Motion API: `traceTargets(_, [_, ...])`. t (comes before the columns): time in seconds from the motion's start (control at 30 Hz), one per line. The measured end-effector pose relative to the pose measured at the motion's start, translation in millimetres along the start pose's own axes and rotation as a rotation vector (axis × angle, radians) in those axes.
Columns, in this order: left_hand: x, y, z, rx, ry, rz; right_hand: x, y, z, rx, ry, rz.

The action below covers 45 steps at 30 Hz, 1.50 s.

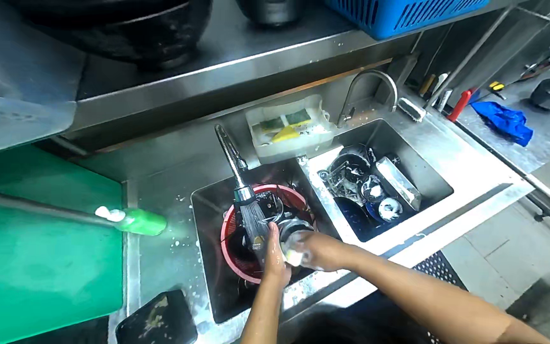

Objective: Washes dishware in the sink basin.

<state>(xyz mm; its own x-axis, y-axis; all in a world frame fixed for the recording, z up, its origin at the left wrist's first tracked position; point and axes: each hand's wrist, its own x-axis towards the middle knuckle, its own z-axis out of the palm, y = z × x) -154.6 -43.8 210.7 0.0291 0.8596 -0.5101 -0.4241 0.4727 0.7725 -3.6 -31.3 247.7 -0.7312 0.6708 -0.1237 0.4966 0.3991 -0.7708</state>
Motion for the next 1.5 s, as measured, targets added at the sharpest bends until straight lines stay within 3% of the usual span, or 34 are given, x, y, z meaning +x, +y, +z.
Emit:
traceTargets(0.1, [-6.5, 8.2, 3.3, -0.135, -0.133, -0.134, 8.3, 0.7, -6.4, -0.425, 0.167, -0.093])
traceTargets(0.17, [1.8, 9.3, 6.9, -0.111, -0.084, -0.01, 21.9, 4.8, -8.6, -0.581, 0.326, 0.042])
traceTargets(0.2, [8.9, 10.5, 7.6, -0.065, -0.039, 0.081, 28.8, 1.7, -8.1, -0.562, 0.317, 0.181])
traceTargets(0.27, [19.2, 13.2, 8.6, 0.054, 0.012, 0.256, 37.4, -12.4, -6.4, -0.359, 0.208, 0.4])
traceTargets(0.37, [29.7, 17.3, 10.5, 0.075, 0.024, 0.323, 35.5, -24.4, -23.6, 0.2, 0.156, 0.369])
traceTargets(0.43, [32.7, 22.0, 11.5, 0.006, -0.036, 0.276, 29.0, -17.7, -33.1, 0.55, 0.242, 0.313])
traceTargets(0.53, [38.6, 44.8, 21.2, -0.141, -0.211, 0.204, 4.8, -9.9, -49.9, 0.666, 0.465, 0.259])
traceTargets(0.6, [37.7, 58.1, 32.7, -0.225, -0.183, 0.156, -24.2, -16.4, -58.6, 0.536, 0.724, 0.272])
traceTargets(0.67, [38.1, 62.7, 50.1, -0.279, -0.009, 0.055, -41.1, -21.6, -55.9, 0.296, 1.006, 0.265])
traceTargets(0.7, [38.3, 61.1, 59.6, -0.3, 0.064, -0.008, -42.5, -19.0, -47.5, 0.166, 1.062, 0.237])
traceTargets(0.8, [28.9, 38.1, 84.3, -0.266, 0.091, -0.135, -28.5, -0.6, -10.3, -0.109, 0.94, 0.147])
traceTargets(0.93, [8.4, 18.8, 85.4, -0.187, -0.173, -0.204, -4.0, -7.7, -35.8, -0.46, 0.902, 0.127])
traceTargets(1.0, [17.7, 24.5, 77.8, -0.006, -0.244, -0.21, 0.5, -29.8, -79.4, -0.22, 0.714, 0.286])
traceTargets(1.07, [22.4, 31.9, 68.6, -0.04, -0.284, -0.281, 7.2, -32.3, -111.7, 0.228, 0.562, 0.404])
traceTargets(1.13, [27.4, 20.3, 53.5, -0.232, -0.333, -0.341, 11.8, -17.3, -100.8, 0.661, 0.604, 0.462])
traceTargets(1.2, [39.8, -0.2, 46.3, -0.383, -0.318, -0.362, 18.2, -0.9, -69.0, 0.916, 0.787, 0.527])
traceTargets(1.27, [47.2, -17.5, 56.7, -0.267, -0.086, -0.285, 21.8, 15.7, -32.7, 0.911, 0.943, 0.533])
traceTargets(1.37, [61.0, -53.2, 60.0, 0.262, 0.174, -0.09, 2.6, 34.6, 6.3, 0.857, 0.902, 0.563])
traceTargets(1.43, [73.1, -65.8, 50.4, 0.657, 0.133, -0.016, -16.9, 57.7, 3.4, 0.917, 0.865, 0.584])
traceTargets(1.5, [76.1, -72.3, 38.9, 0.895, -0.041, -0.051, -39.7, 84.9, -3.9, 0.854, 0.828, 0.623])
